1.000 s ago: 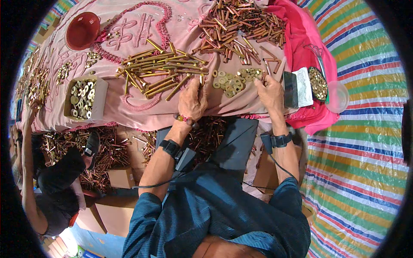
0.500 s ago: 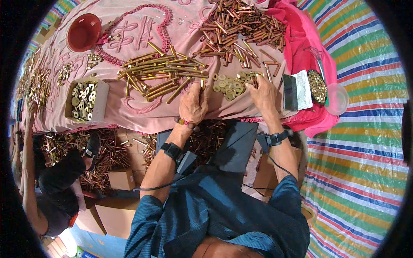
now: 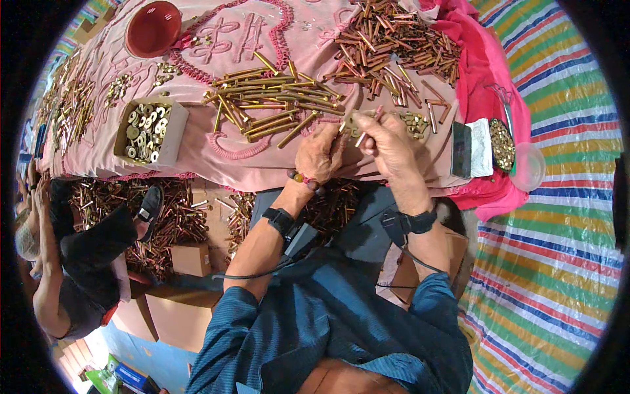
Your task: Assembling small metal components by threading small rings onto thin metal rods and tubes.
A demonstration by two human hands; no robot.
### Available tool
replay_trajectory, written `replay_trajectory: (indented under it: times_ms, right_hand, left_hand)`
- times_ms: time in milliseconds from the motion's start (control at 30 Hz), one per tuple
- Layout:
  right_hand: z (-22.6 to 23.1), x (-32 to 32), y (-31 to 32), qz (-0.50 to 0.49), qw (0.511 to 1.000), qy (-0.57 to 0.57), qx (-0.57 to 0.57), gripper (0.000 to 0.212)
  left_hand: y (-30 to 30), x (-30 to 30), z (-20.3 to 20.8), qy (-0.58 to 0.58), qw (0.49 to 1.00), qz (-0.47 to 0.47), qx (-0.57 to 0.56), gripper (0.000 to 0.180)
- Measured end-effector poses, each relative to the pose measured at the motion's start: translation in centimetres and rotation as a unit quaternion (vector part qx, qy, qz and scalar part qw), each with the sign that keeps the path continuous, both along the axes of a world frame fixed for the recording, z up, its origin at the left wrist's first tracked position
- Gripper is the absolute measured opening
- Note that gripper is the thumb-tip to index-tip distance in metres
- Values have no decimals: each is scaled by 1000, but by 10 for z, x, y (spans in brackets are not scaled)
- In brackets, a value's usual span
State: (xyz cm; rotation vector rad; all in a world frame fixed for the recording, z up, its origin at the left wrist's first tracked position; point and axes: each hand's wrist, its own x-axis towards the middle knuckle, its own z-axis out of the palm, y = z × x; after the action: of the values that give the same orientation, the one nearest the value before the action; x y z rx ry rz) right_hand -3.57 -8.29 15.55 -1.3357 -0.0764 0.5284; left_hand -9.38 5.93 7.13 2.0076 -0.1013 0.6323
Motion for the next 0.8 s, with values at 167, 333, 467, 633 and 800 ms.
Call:
replay_trajectory:
  times_ms: [167, 333, 467, 633, 800]
  right_hand:
    - [-14, -4, 13, -12, 1000, -13, -3, 21]
    - [-20, -3, 4, -24, 1000, -2, 1, 24]
    - [-8, 1, -3, -76, 989, -119, -38, 29]
    - [19, -2, 5, -89, 964, -239, -79, 38]
    - [5, -1, 12, -60, 949, -288, -118, 34]
  left_hand:
    - [2, -2, 0, -5, 1000, 10, 0, 11]
    - [0, -1, 1, 3, 1000, 18, 6, 9]
    - [3, -1, -1, 2, 1000, 5, -4, 9]
    - [3, -1, -3, -8, 1000, 10, -7, 10]
    - [2, 1, -1, -5, 1000, 4, -5, 13]
